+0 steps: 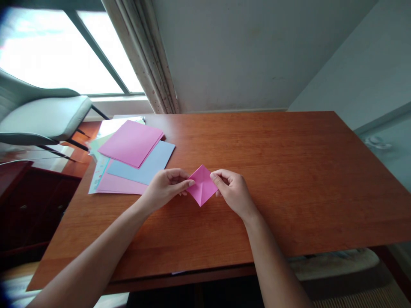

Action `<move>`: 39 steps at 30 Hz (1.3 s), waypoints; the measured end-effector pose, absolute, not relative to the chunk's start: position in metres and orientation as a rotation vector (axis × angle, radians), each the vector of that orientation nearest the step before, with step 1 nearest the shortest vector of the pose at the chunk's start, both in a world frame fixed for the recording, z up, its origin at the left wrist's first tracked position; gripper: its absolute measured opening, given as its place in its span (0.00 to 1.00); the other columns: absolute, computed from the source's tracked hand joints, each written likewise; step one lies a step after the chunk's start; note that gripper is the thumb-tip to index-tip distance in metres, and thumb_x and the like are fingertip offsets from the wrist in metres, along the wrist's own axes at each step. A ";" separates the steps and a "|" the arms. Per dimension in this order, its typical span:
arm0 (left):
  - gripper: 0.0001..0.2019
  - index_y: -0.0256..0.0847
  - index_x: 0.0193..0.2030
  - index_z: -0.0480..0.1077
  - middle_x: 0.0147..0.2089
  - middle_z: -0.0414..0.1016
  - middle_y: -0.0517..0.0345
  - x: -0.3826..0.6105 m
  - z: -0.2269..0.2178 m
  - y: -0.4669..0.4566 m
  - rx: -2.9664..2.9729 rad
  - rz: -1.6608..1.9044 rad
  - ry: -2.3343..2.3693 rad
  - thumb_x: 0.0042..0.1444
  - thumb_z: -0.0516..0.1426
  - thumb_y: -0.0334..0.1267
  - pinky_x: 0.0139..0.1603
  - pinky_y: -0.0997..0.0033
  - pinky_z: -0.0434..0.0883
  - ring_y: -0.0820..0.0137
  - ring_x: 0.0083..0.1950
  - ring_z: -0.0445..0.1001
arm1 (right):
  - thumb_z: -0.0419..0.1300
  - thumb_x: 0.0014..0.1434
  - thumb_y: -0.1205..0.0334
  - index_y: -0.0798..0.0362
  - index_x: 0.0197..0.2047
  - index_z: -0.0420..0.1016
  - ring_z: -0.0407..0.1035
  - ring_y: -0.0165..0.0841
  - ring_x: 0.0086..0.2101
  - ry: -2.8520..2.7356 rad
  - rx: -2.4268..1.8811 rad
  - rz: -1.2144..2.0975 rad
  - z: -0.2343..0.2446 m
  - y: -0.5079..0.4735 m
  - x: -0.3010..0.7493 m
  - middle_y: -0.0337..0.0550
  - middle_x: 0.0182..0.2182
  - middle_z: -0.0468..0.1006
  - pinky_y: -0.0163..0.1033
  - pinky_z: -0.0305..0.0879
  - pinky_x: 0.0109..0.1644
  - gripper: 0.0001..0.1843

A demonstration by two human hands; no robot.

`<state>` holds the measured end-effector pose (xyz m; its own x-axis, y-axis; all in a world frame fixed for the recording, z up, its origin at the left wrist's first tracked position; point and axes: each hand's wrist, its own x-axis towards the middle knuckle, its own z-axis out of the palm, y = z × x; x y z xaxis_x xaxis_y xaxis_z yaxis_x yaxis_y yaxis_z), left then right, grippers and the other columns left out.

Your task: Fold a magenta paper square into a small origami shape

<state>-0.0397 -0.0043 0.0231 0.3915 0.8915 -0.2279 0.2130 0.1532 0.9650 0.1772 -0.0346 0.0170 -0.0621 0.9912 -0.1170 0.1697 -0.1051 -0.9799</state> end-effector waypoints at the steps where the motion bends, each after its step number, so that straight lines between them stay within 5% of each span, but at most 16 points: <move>1: 0.12 0.35 0.33 0.75 0.28 0.77 0.56 -0.040 0.023 -0.004 1.356 0.660 1.102 0.55 0.65 0.44 0.28 0.76 0.71 0.73 0.26 0.74 | 0.60 0.63 0.50 0.52 0.37 0.78 0.66 0.27 0.23 -1.332 -1.382 1.257 0.017 -0.035 0.177 0.36 0.26 0.74 0.33 0.62 0.26 0.14; 14: 0.14 0.34 0.34 0.75 0.24 0.76 0.58 -0.041 0.029 -0.003 1.236 0.664 1.106 0.56 0.64 0.46 0.24 0.80 0.68 0.76 0.24 0.72 | 0.56 0.66 0.49 0.52 0.26 0.69 0.60 0.27 0.24 -1.375 -1.316 1.274 0.022 -0.035 0.177 0.34 0.21 0.66 0.34 0.56 0.28 0.20; 39: 0.14 0.35 0.32 0.76 0.25 0.76 0.59 -0.039 0.030 -0.004 1.234 0.654 1.102 0.55 0.65 0.47 0.25 0.80 0.69 0.75 0.24 0.73 | 0.66 0.56 0.44 0.53 0.27 0.74 0.64 0.29 0.21 -1.376 -1.394 1.244 0.020 -0.036 0.179 0.36 0.19 0.72 0.34 0.58 0.26 0.20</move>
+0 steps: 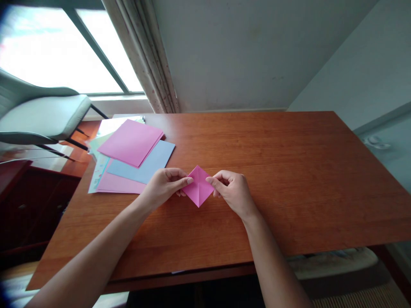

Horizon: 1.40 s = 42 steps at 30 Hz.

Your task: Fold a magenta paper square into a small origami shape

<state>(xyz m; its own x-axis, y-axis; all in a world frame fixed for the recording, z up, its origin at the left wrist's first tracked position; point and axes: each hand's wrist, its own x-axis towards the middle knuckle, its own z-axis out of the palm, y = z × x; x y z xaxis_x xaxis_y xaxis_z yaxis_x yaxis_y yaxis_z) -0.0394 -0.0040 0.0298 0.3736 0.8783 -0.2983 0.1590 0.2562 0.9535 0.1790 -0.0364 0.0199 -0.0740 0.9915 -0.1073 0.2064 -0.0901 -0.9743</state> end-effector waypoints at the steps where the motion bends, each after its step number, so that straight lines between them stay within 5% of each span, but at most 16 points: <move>1: 0.15 0.35 0.32 0.76 0.25 0.76 0.59 -0.039 0.030 -0.004 1.233 0.659 1.096 0.54 0.65 0.47 0.25 0.79 0.69 0.75 0.24 0.73 | 0.66 0.57 0.44 0.53 0.27 0.74 0.64 0.29 0.21 -1.388 -1.403 1.230 0.020 -0.036 0.179 0.36 0.18 0.72 0.35 0.57 0.26 0.20; 8: 0.15 0.35 0.31 0.76 0.25 0.76 0.58 -0.036 0.032 -0.008 1.267 0.605 1.057 0.55 0.64 0.47 0.25 0.78 0.69 0.74 0.23 0.73 | 0.57 0.65 0.46 0.52 0.31 0.75 0.67 0.32 0.29 -1.464 -1.356 1.198 0.022 -0.036 0.175 0.39 0.27 0.74 0.35 0.60 0.32 0.19; 17: 0.15 0.35 0.33 0.76 0.25 0.74 0.58 -0.033 0.029 -0.011 1.296 0.529 1.025 0.57 0.62 0.47 0.25 0.78 0.69 0.74 0.24 0.73 | 0.62 0.61 0.47 0.52 0.33 0.79 0.67 0.33 0.29 -1.422 -1.371 1.182 0.017 -0.036 0.171 0.40 0.27 0.77 0.35 0.61 0.31 0.16; 24: 0.14 0.35 0.35 0.73 0.27 0.73 0.61 -0.031 0.030 -0.009 0.967 0.736 1.038 0.55 0.65 0.46 0.25 0.81 0.69 0.78 0.24 0.71 | 0.56 0.65 0.43 0.52 0.42 0.76 0.69 0.32 0.30 -1.210 -1.228 1.379 0.021 -0.037 0.169 0.41 0.31 0.77 0.35 0.65 0.33 0.20; 31: 0.22 0.38 0.52 0.72 0.33 0.76 0.59 -0.030 0.030 -0.010 0.738 0.814 1.017 0.51 0.68 0.42 0.28 0.80 0.71 0.78 0.26 0.72 | 0.61 0.62 0.48 0.50 0.52 0.73 0.73 0.33 0.33 -1.155 -1.114 1.517 0.022 -0.039 0.165 0.44 0.39 0.80 0.34 0.66 0.33 0.19; 36: 0.19 0.35 0.48 0.75 0.34 0.77 0.56 -0.031 0.028 -0.009 0.756 0.811 0.992 0.53 0.66 0.44 0.28 0.79 0.71 0.78 0.27 0.73 | 0.63 0.60 0.52 0.49 0.54 0.72 0.74 0.37 0.42 -1.169 -1.130 1.480 0.022 -0.039 0.166 0.46 0.46 0.80 0.36 0.69 0.37 0.20; 42: 0.18 0.35 0.48 0.75 0.34 0.77 0.56 -0.031 0.028 -0.010 0.803 0.811 0.999 0.55 0.64 0.45 0.28 0.80 0.70 0.77 0.27 0.73 | 0.61 0.61 0.53 0.51 0.55 0.73 0.74 0.35 0.39 -1.197 -1.118 1.483 0.024 -0.039 0.167 0.45 0.45 0.80 0.36 0.69 0.37 0.20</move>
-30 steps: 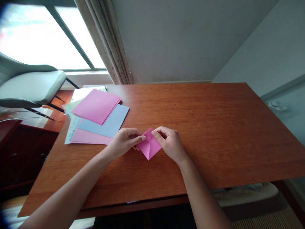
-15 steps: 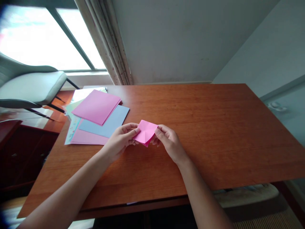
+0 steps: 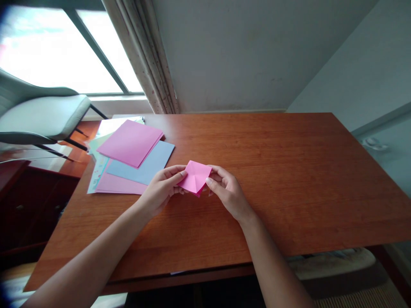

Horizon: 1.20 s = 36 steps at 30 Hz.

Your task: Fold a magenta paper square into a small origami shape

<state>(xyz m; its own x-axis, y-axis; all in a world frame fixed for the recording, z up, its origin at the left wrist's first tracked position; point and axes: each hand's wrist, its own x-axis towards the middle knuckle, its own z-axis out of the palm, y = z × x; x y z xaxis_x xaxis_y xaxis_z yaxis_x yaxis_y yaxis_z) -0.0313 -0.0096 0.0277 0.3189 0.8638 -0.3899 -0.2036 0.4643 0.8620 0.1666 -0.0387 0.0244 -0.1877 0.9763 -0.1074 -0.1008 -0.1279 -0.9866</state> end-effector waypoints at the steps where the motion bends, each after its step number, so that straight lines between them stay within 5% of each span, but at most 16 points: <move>1: 0.18 0.36 0.49 0.75 0.34 0.78 0.56 -0.031 0.028 -0.010 0.801 0.812 0.997 0.55 0.64 0.44 0.28 0.80 0.70 0.77 0.27 0.73 | 0.61 0.61 0.54 0.51 0.55 0.72 0.74 0.35 0.39 -1.196 -1.112 1.486 0.025 -0.039 0.166 0.45 0.45 0.80 0.36 0.70 0.38 0.20; 14: 0.20 0.36 0.49 0.75 0.38 0.78 0.54 -0.029 0.030 -0.010 0.871 0.857 1.068 0.53 0.65 0.45 0.28 0.79 0.71 0.75 0.30 0.73 | 0.62 0.60 0.56 0.48 0.58 0.69 0.74 0.39 0.47 -1.164 -1.133 1.510 0.021 -0.040 0.168 0.47 0.52 0.79 0.38 0.71 0.42 0.23; 18: 0.16 0.37 0.46 0.74 0.38 0.78 0.55 -0.029 0.028 -0.011 1.009 0.907 1.067 0.55 0.64 0.44 0.31 0.78 0.71 0.73 0.34 0.74 | 0.57 0.64 0.52 0.48 0.54 0.74 0.74 0.35 0.38 -1.128 -1.170 1.439 0.017 -0.039 0.169 0.45 0.46 0.80 0.37 0.70 0.38 0.18; 25: 0.11 0.37 0.42 0.74 0.37 0.77 0.55 -0.028 0.024 -0.015 1.308 0.875 1.052 0.60 0.60 0.43 0.37 0.75 0.70 0.70 0.36 0.74 | 0.65 0.59 0.52 0.51 0.39 0.80 0.76 0.38 0.38 -1.216 -1.300 1.233 0.014 -0.036 0.168 0.44 0.37 0.83 0.41 0.72 0.43 0.12; 36: 0.14 0.36 0.37 0.76 0.30 0.78 0.58 -0.030 0.024 -0.009 1.117 0.841 1.103 0.51 0.67 0.45 0.28 0.77 0.73 0.73 0.27 0.75 | 0.67 0.57 0.52 0.51 0.40 0.82 0.76 0.36 0.35 -1.109 -1.335 1.165 0.005 -0.035 0.170 0.43 0.35 0.84 0.38 0.72 0.39 0.13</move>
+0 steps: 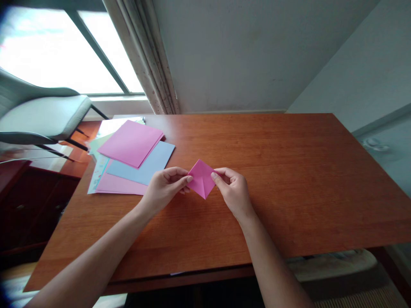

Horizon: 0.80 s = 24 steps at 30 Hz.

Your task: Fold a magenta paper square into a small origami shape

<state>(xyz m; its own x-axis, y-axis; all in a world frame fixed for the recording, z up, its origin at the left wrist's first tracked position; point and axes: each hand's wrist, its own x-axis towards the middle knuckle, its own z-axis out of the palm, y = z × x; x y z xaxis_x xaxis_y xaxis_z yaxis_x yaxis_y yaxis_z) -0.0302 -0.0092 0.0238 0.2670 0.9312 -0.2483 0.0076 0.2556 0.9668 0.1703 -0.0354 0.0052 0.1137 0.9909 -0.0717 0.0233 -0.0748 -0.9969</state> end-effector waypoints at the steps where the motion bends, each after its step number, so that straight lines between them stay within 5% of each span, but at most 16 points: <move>1: 0.14 0.36 0.37 0.76 0.30 0.78 0.58 -0.030 0.023 -0.009 1.122 0.842 1.104 0.51 0.67 0.45 0.28 0.77 0.73 0.73 0.27 0.76 | 0.67 0.57 0.52 0.51 0.40 0.82 0.76 0.36 0.35 -1.111 -1.337 1.163 0.005 -0.035 0.170 0.43 0.34 0.84 0.38 0.72 0.38 0.13; 24: 0.13 0.37 0.40 0.75 0.34 0.78 0.55 -0.033 0.022 -0.010 1.233 0.806 1.061 0.57 0.62 0.45 0.33 0.74 0.72 0.70 0.32 0.76 | 0.65 0.60 0.55 0.50 0.40 0.82 0.78 0.36 0.36 -1.204 -1.339 1.125 0.011 -0.034 0.170 0.42 0.36 0.84 0.39 0.74 0.40 0.10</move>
